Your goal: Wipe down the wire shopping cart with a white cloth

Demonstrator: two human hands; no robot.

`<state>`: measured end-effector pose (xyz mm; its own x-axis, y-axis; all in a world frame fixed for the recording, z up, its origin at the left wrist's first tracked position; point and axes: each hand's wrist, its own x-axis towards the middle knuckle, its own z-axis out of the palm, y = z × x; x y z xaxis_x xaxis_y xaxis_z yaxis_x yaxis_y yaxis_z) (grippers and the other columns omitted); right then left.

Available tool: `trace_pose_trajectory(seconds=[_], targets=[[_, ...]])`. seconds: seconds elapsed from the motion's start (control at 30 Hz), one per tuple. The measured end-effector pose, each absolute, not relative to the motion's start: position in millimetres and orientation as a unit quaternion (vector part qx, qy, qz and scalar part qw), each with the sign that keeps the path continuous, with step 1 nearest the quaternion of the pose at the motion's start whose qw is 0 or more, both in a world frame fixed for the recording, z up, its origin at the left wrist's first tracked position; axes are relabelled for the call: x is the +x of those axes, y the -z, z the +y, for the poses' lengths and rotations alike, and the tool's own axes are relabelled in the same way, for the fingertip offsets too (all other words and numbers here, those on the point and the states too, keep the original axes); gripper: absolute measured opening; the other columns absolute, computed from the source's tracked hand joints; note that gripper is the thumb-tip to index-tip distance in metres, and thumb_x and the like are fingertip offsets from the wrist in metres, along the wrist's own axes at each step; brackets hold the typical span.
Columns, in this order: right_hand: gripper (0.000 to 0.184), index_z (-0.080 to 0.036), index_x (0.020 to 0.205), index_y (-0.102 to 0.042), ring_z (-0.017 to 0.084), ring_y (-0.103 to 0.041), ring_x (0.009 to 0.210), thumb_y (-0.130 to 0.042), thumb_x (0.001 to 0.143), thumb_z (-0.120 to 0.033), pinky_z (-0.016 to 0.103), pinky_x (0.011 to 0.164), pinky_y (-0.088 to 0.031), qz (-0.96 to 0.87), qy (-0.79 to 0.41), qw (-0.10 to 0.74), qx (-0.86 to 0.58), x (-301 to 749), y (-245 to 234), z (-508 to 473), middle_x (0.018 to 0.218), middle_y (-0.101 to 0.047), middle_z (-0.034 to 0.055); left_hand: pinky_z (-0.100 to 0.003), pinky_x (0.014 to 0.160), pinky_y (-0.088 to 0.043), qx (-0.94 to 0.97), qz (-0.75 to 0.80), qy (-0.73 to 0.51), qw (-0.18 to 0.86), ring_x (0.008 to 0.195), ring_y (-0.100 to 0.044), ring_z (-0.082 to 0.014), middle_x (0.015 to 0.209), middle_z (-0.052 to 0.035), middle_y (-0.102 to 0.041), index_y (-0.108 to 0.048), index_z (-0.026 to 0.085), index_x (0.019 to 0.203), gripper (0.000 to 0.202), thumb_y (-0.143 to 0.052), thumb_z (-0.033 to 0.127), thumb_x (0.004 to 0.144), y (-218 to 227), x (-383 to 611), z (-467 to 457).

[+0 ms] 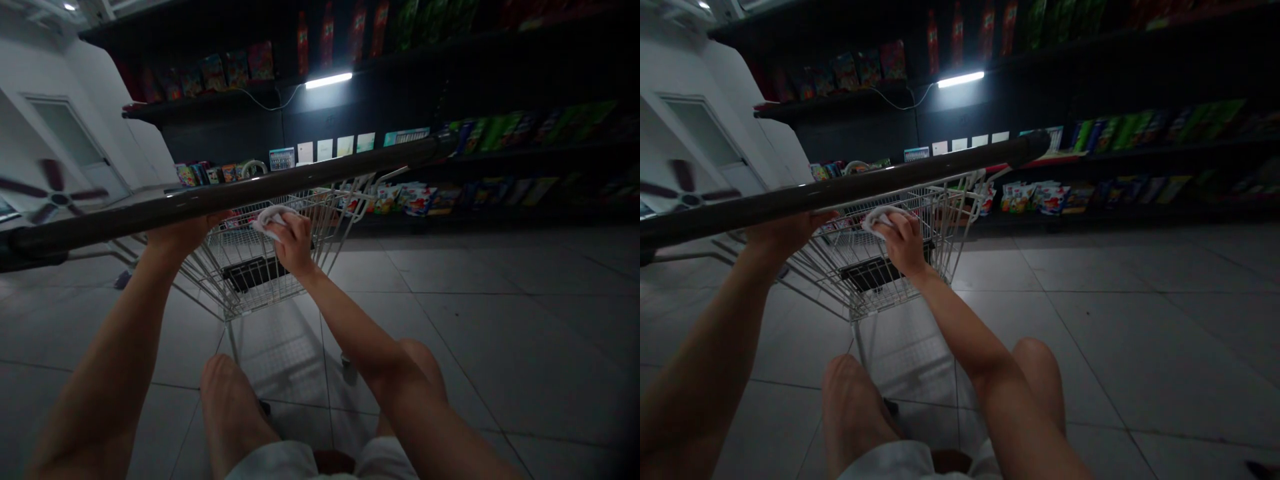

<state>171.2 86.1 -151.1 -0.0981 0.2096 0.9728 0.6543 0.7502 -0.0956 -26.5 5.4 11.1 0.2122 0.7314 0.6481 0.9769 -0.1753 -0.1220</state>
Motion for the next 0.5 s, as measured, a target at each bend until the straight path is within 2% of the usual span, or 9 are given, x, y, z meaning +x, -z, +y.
trace_pose_trajectory(seconds=[0.1, 0.2, 0.27, 0.4, 0.5], targets=[[0.032, -0.028, 0.114, -0.068, 0.023, -0.047, 0.117, -0.046, 0.093, -0.016, 0.042, 0.105, -0.041, -0.737, 0.172, 0.569, -0.322, 169.7, 160.5, 97.7, 0.119, -0.055, 0.0066, -0.042, 0.09, -0.043, -0.726, -0.583, 0.241, 0.274, 0.102, -0.063, -0.0305, 0.09, -0.0084, -0.071, -0.068, 0.024, 0.109, 0.051, -0.044, 0.064, 0.087, -11.1, -27.3, 4.9], [0.026, -0.024, 0.101, -0.071, 0.02, -0.051, 0.105, -0.049, 0.092, -0.016, 0.037, 0.098, -0.045, -0.794, 0.158, 0.502, -0.304, 177.5, 196.8, 97.3, 0.109, -0.06, 0.0074, -0.044, 0.091, -0.042, -0.726, -0.578, 0.243, 0.283, 0.103, -0.062, -0.0319, 0.092, -0.0093, -0.071, -0.068, 0.024, 0.11, 0.05, -0.045, 0.062, 0.087, -10.0, -29.1, 7.3], [0.026, -0.024, 0.096, -0.072, 0.018, -0.052, 0.101, -0.048, 0.093, -0.015, 0.034, 0.095, -0.047, -0.807, 0.158, 0.491, -0.286, 186.6, 203.8, 90.6, 0.106, -0.061, 0.0063, -0.045, 0.094, -0.041, -0.724, -0.576, 0.245, 0.29, 0.105, -0.062, -0.0331, 0.093, -0.0103, -0.071, -0.069, 0.024, 0.109, 0.05, -0.047, 0.062, 0.086, -8.4, -32.1, 10.0], [0.032, -0.029, 0.112, -0.067, 0.022, -0.049, 0.115, -0.043, 0.094, -0.018, 0.043, 0.102, -0.044, -0.725, 0.185, 0.571, -0.337, 198.2, 155.4, 81.6, 0.117, -0.056, 0.0054, -0.049, 0.097, -0.039, -0.713, -0.558, 0.265, 0.333, 0.108, -0.06, -0.0353, 0.097, -0.0116, -0.071, -0.069, 0.023, 0.112, 0.054, -0.048, 0.065, 0.084, -4.2, -40.7, 15.8], [0.035, -0.03, 0.117, -0.064, 0.024, -0.048, 0.116, -0.042, 0.093, -0.018, 0.048, 0.103, -0.044, -0.696, 0.203, 0.578, -0.375, 205.8, 117.2, 88.8, 0.119, -0.054, 0.0059, -0.047, 0.097, -0.039, -0.723, -0.531, 0.281, 0.341, 0.107, -0.06, -0.032, 0.093, -0.0086, -0.072, -0.069, 0.028, 0.112, 0.049, -0.049, 0.063, 0.085, -2.2, -45.4, 18.6]])
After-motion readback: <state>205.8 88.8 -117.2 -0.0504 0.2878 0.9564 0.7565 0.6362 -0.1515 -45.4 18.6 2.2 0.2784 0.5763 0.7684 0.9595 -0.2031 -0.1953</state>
